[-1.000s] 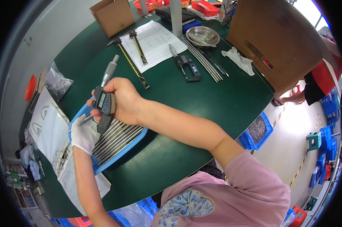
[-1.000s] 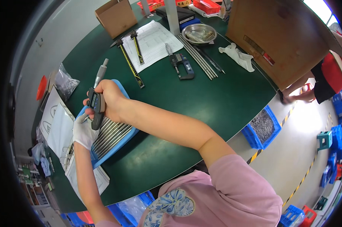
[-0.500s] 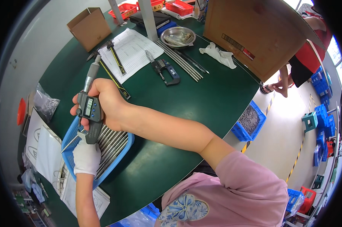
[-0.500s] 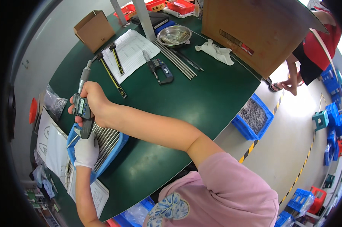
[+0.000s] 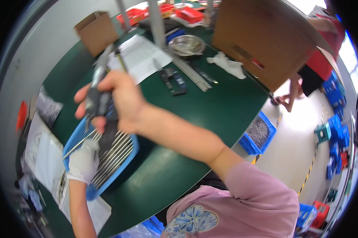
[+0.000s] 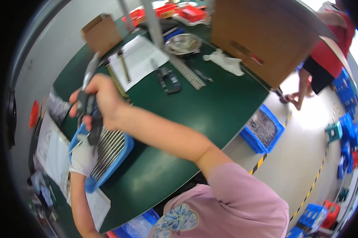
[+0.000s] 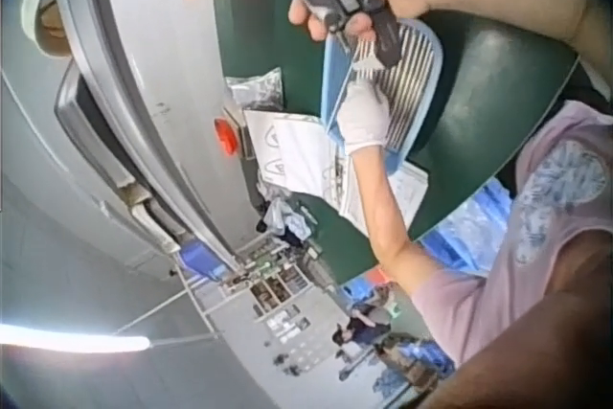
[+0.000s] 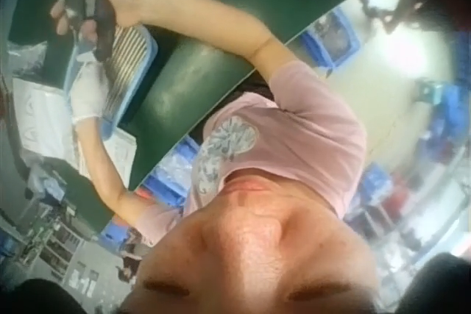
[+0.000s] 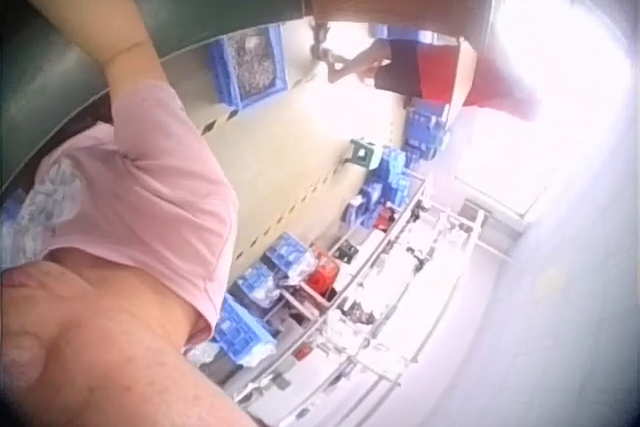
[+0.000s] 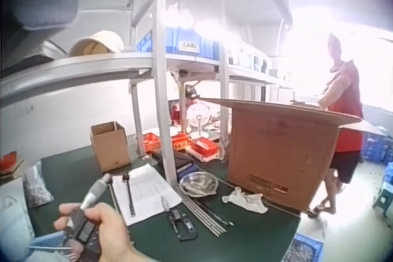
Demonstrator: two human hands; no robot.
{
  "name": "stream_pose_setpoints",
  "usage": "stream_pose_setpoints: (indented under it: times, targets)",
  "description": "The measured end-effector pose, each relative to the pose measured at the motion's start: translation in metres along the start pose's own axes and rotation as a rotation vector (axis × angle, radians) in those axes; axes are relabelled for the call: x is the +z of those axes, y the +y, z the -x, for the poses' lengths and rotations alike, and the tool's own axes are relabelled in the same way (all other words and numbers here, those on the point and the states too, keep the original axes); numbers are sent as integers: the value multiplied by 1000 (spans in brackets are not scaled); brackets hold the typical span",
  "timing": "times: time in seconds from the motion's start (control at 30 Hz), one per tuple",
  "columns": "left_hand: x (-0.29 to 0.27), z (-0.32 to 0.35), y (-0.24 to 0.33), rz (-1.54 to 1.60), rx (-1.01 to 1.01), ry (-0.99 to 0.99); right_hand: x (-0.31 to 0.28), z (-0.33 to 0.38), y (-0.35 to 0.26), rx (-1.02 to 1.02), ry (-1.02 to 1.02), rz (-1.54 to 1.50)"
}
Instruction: The recorder measures the diameter of metal rods using a digital micrometer and references a binder containing documentation.
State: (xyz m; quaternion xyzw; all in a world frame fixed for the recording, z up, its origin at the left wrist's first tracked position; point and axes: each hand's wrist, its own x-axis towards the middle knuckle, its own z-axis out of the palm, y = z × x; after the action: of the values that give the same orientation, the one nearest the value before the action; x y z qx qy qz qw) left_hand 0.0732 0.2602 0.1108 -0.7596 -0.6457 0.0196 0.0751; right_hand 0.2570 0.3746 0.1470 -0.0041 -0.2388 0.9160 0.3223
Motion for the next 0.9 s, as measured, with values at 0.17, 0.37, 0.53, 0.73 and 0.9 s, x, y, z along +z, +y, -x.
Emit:
stream_pose_setpoints:
  times: [0.17, 0.37, 0.53, 0.73, 0.9]
  targets:
    - [-19, 17, -21, 473, -262, 464, 10, 21, -26, -155, -37, 240]
    - [0, 30, 2, 1943, -380, 895, 0, 5, 1, -253, 65, 691]
    - [13, 25, 13, 2164, -198, 837, -3, -12, 40, 12, 82, 630]
    - [14, 26, 15, 2093, -212, 783, 1, -36, 65, 74, 43, 564]
    - [11, 29, 13, 2118, -303, 703, -3, -39, 68, 66, -3, 445]
